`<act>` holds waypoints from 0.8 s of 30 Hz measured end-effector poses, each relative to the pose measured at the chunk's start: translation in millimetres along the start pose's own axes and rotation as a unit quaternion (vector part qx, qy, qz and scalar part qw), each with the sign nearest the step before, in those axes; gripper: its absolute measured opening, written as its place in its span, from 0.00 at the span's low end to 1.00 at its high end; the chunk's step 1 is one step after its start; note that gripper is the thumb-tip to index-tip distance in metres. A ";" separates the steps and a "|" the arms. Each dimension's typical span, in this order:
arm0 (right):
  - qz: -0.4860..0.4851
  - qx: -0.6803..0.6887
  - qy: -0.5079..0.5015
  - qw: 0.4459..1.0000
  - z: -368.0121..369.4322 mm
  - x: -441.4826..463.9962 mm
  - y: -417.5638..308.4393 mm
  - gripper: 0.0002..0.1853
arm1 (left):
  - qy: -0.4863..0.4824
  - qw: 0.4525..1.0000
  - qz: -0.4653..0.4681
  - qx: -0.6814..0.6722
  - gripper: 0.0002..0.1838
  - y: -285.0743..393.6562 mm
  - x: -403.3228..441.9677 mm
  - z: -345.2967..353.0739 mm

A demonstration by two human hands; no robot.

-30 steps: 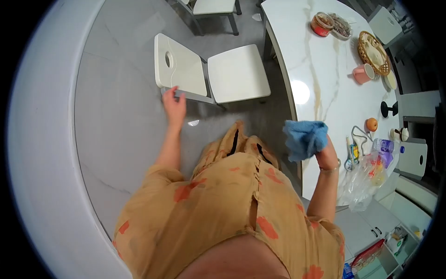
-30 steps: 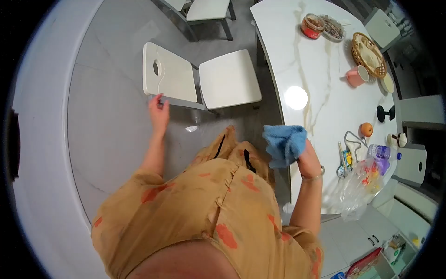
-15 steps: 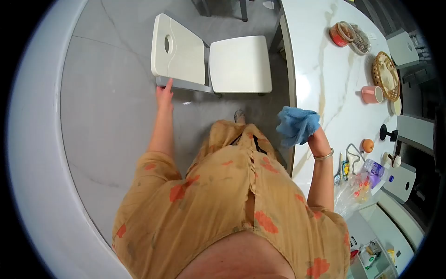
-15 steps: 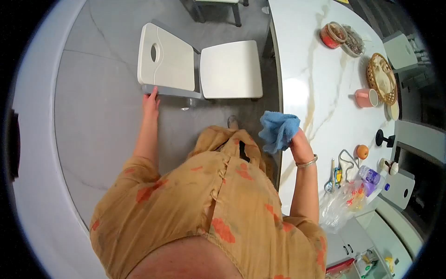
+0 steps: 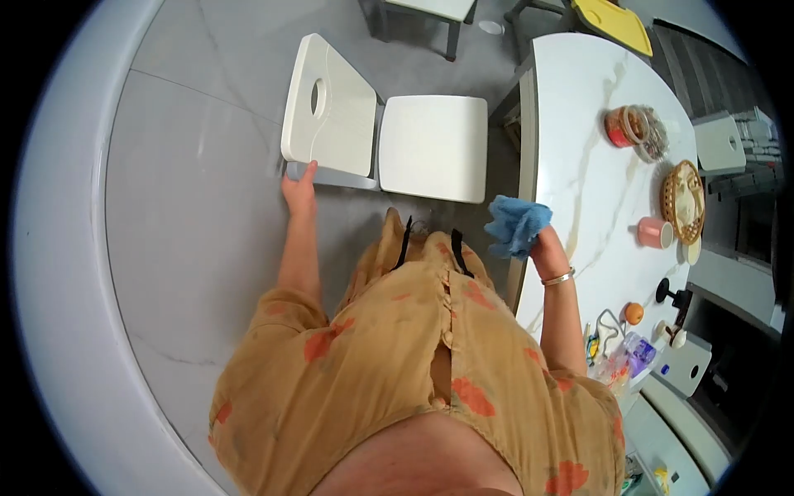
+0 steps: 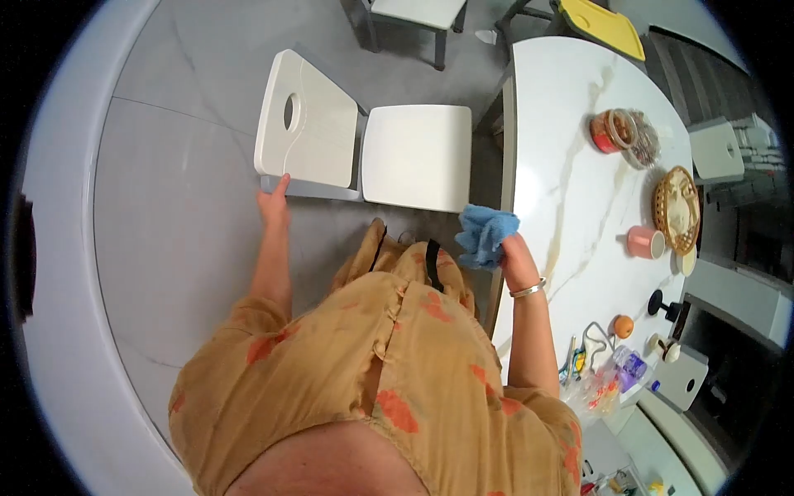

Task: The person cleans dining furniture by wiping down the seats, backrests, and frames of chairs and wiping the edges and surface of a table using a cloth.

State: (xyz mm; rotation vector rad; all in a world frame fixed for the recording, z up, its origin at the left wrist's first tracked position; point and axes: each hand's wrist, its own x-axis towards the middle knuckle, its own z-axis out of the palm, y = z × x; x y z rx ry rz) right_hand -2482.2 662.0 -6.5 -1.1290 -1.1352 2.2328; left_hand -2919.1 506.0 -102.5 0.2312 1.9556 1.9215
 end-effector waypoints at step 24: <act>-0.123 -0.455 0.109 0.875 19.2 231.0 90.2 0.41 | 0.005 0.923 -0.352 0.157 0.24 -100.3 -50.1 32.3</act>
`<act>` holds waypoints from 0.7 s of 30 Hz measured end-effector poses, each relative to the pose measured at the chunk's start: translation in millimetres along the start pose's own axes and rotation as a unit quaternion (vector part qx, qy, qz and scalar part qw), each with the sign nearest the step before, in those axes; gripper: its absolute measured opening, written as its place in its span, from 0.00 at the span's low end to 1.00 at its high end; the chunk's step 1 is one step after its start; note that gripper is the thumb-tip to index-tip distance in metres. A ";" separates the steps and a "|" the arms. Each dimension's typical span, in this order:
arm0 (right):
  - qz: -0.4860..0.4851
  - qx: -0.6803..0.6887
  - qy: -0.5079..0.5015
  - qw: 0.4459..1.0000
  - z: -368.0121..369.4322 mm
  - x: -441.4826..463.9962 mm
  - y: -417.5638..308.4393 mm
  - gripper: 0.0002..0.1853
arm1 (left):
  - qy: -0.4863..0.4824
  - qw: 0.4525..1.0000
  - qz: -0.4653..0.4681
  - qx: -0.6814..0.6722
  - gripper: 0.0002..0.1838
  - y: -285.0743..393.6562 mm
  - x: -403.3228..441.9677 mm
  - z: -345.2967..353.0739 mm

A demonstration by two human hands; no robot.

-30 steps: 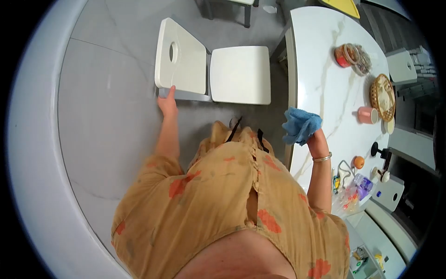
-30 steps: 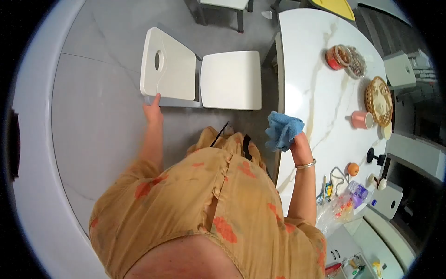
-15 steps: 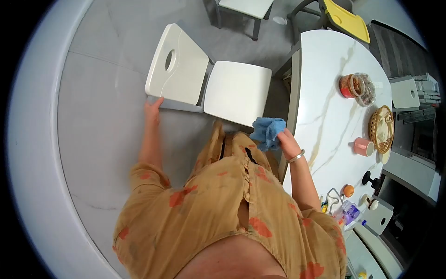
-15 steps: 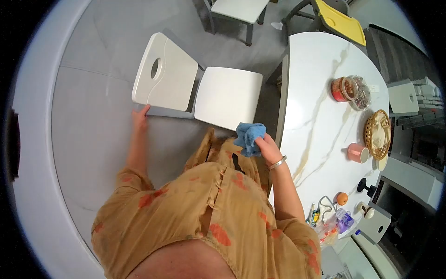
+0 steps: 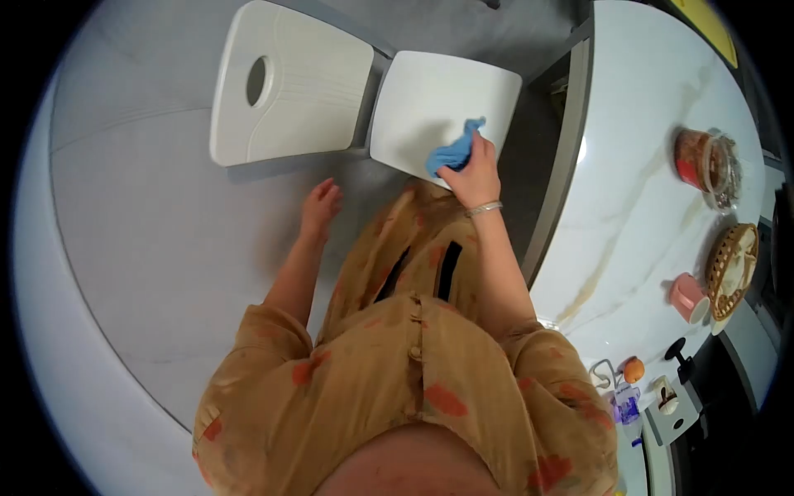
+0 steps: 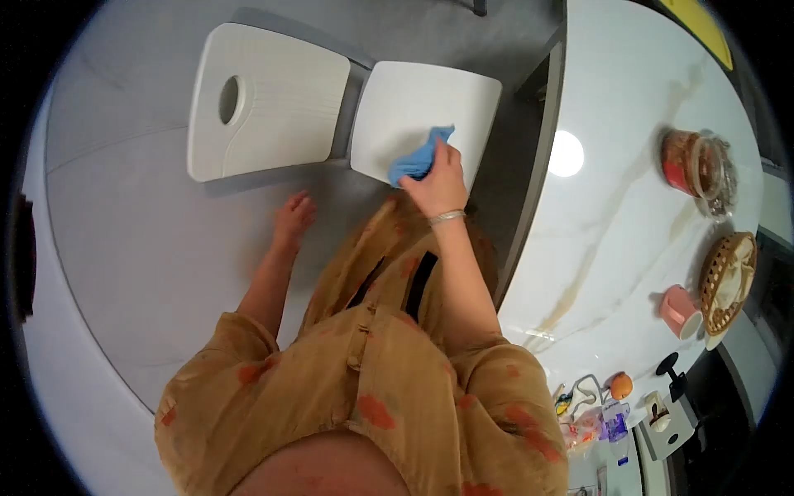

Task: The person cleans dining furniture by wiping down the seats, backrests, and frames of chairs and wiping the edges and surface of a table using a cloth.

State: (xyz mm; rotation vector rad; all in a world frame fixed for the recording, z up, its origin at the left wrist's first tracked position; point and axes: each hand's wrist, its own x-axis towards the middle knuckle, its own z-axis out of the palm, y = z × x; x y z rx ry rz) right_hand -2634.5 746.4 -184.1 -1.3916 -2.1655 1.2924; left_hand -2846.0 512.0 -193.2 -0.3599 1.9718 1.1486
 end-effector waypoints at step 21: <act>-0.103 -0.158 0.059 0.980 181.6 78.0 192.2 0.23 | -0.217 0.599 0.592 0.493 0.30 -78.7 199.0 223.5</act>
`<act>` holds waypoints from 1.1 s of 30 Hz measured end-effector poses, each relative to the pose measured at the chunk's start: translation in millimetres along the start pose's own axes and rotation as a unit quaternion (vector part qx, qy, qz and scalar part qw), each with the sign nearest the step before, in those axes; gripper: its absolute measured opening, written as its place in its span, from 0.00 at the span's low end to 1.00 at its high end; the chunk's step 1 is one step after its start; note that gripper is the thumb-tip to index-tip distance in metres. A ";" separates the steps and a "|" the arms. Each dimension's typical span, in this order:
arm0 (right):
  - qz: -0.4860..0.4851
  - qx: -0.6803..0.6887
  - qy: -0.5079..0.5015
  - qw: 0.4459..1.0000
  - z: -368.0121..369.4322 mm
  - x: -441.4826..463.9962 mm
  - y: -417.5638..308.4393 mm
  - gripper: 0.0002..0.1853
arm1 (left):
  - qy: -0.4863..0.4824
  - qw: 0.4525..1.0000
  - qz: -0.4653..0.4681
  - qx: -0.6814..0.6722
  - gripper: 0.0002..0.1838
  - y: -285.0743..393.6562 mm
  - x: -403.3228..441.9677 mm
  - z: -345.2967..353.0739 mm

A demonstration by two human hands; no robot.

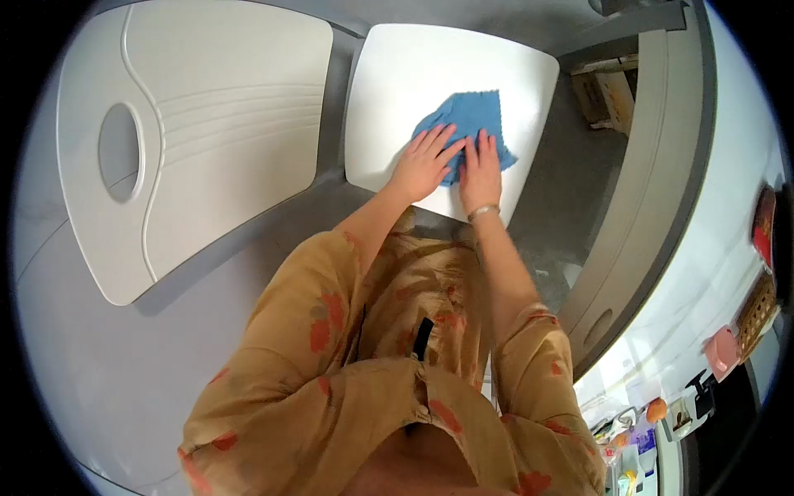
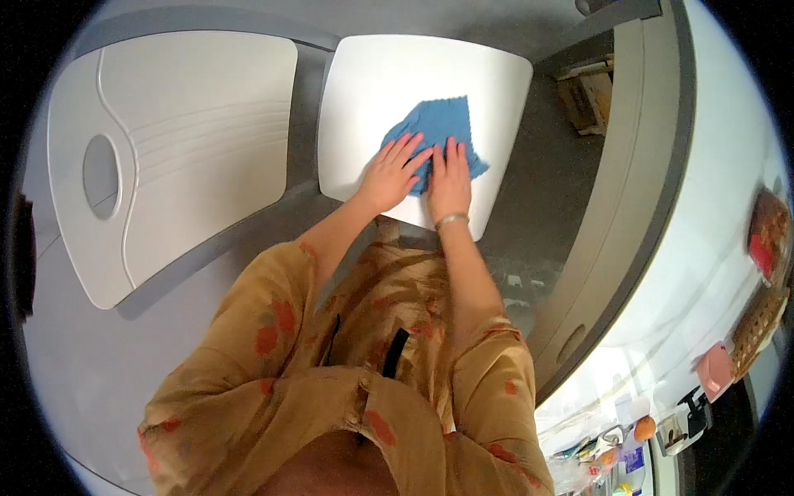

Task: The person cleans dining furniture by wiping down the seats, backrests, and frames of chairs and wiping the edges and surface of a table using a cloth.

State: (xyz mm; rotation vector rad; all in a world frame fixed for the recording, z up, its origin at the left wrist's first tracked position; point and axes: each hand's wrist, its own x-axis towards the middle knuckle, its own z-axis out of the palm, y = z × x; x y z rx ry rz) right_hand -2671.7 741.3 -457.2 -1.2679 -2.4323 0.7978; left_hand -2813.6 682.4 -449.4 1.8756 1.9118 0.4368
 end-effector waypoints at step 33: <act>0.012 0.006 -0.148 0.989 32.4 -48.3 -37.5 0.25 | 0.002 0.977 -0.215 -0.001 0.32 7.6 -78.3 14.4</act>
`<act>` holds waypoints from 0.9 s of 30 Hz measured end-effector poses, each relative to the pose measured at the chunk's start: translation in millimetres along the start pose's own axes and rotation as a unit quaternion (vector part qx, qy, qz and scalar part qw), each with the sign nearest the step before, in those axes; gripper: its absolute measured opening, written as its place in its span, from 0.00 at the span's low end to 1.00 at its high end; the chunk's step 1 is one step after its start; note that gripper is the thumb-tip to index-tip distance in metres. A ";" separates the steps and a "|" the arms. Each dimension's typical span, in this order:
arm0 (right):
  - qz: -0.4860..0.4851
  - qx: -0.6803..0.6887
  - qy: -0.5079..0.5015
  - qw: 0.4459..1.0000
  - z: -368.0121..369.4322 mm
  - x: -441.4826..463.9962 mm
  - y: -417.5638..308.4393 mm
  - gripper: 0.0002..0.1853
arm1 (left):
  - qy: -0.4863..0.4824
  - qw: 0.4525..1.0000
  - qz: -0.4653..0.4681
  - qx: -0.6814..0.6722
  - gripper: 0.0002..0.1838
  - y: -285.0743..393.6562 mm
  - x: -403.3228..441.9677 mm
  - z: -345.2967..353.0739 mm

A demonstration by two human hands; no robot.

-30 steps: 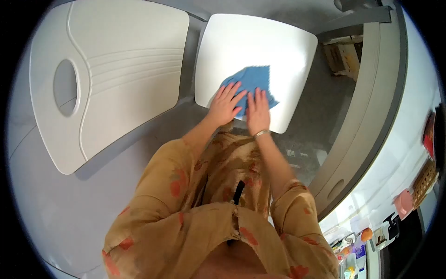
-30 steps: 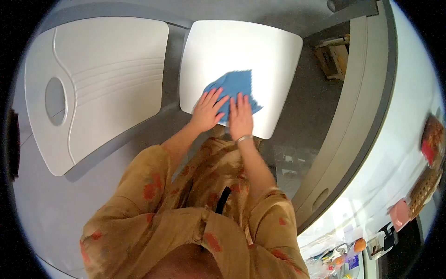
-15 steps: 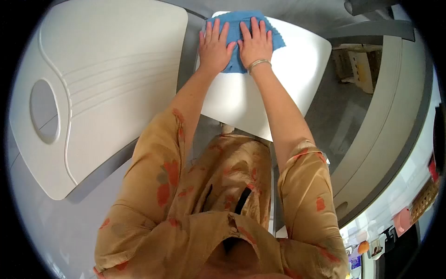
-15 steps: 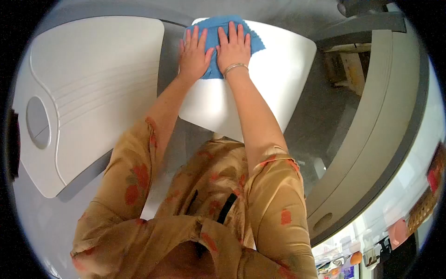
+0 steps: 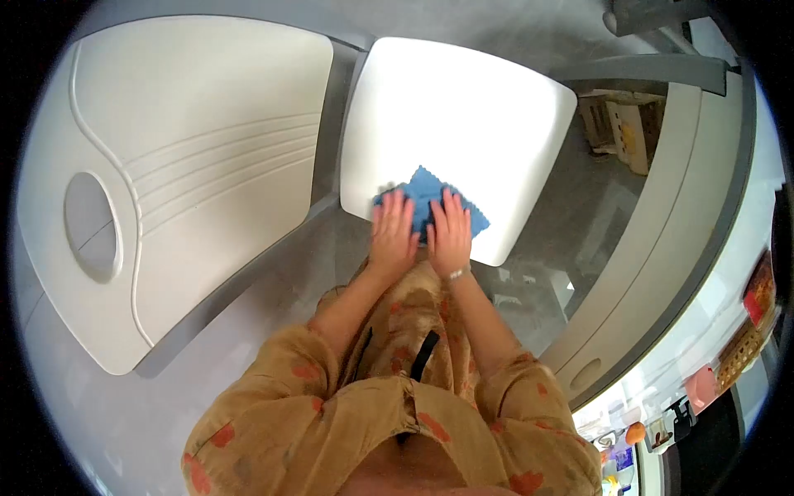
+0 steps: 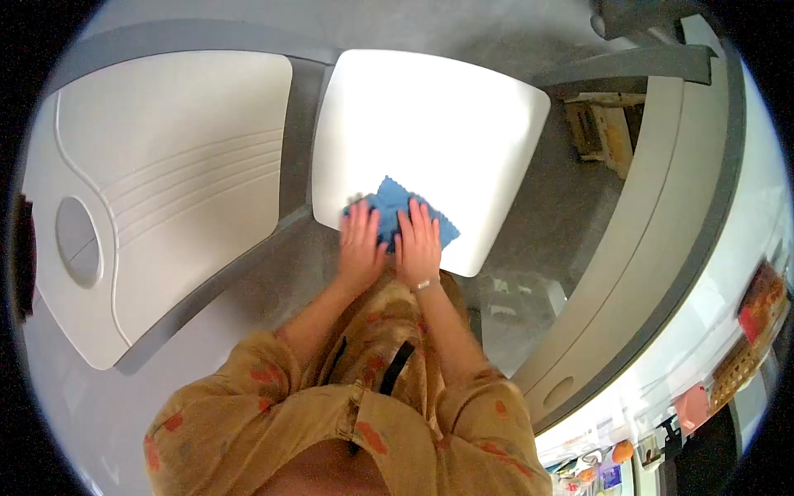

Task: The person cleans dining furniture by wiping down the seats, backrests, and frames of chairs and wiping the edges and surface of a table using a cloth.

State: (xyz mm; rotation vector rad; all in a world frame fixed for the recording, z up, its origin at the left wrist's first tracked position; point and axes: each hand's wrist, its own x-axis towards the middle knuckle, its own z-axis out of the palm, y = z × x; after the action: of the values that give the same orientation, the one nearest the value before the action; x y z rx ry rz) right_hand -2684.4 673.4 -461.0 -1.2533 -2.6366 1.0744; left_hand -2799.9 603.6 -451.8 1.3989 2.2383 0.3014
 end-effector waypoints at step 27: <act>-0.028 -0.145 -0.024 0.989 -14.1 -12.8 49.2 0.27 | -0.090 0.992 0.088 -0.024 0.36 30.1 -13.8 33.3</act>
State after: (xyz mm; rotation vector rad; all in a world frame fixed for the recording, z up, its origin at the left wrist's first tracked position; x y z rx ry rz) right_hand -2638.4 694.1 -476.5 -1.1998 -2.9279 0.7422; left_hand -2754.5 602.8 -463.8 1.5374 1.9546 0.2733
